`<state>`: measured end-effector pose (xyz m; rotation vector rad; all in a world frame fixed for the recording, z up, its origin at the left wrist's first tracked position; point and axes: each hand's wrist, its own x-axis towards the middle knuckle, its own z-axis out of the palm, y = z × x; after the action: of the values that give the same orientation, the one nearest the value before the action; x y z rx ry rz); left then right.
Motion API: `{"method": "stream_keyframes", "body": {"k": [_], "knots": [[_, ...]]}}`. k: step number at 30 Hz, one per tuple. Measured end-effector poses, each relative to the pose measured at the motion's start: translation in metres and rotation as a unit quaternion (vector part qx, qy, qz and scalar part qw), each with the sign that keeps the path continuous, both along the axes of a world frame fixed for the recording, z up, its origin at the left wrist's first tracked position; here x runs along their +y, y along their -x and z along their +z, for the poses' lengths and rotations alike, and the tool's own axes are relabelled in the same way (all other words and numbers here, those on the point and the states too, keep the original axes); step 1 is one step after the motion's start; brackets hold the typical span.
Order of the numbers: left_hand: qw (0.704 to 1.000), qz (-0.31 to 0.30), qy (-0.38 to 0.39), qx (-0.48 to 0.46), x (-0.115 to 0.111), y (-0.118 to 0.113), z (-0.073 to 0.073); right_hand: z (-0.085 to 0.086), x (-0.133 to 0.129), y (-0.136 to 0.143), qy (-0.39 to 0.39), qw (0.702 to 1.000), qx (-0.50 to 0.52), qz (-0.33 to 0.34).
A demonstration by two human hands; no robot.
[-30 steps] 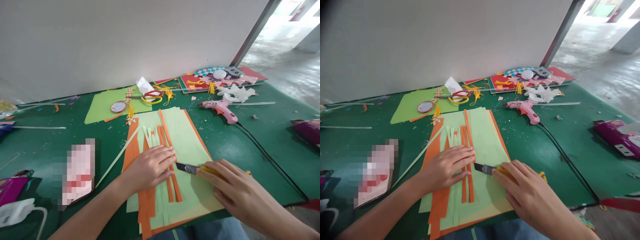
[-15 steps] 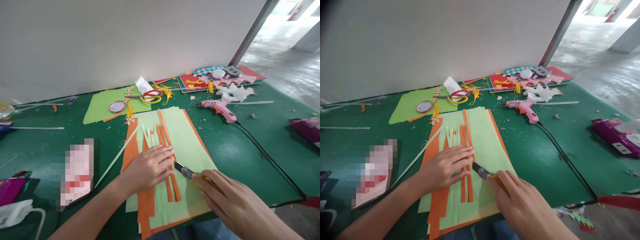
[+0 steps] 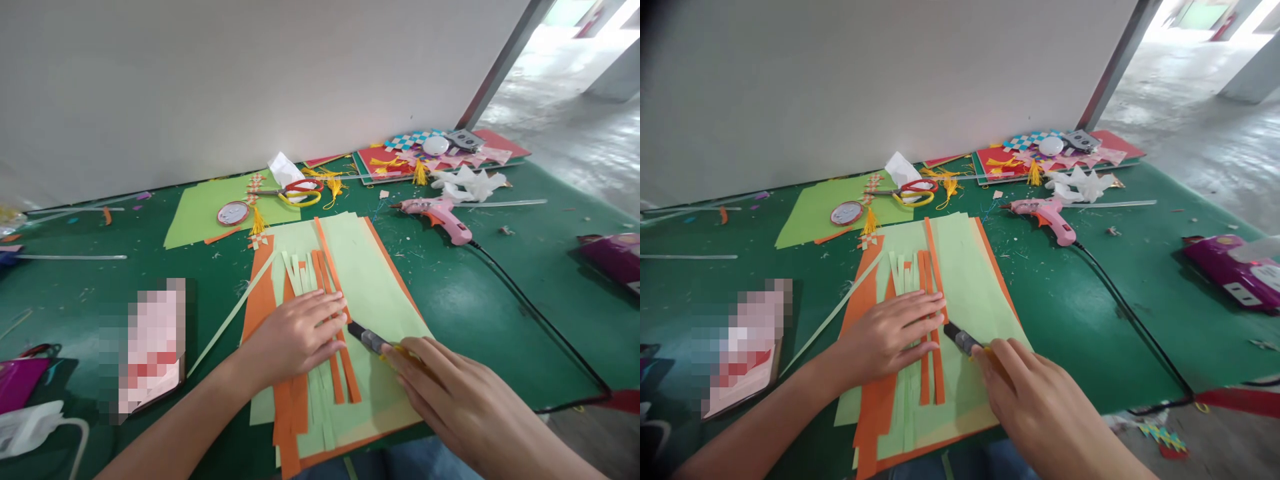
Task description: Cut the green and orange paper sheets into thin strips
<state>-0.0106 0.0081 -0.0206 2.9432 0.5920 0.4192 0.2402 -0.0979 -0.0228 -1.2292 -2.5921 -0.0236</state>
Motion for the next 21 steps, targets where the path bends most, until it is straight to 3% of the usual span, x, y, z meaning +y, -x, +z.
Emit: {"method": "stream_keyframes", "body": {"k": [21], "knots": [[1.000, -0.001, 0.010, 0.000, 0.001, 0.002, -0.004, -0.001, 0.012, -0.008, 0.025, 0.999, 0.000, 0.020]]}}
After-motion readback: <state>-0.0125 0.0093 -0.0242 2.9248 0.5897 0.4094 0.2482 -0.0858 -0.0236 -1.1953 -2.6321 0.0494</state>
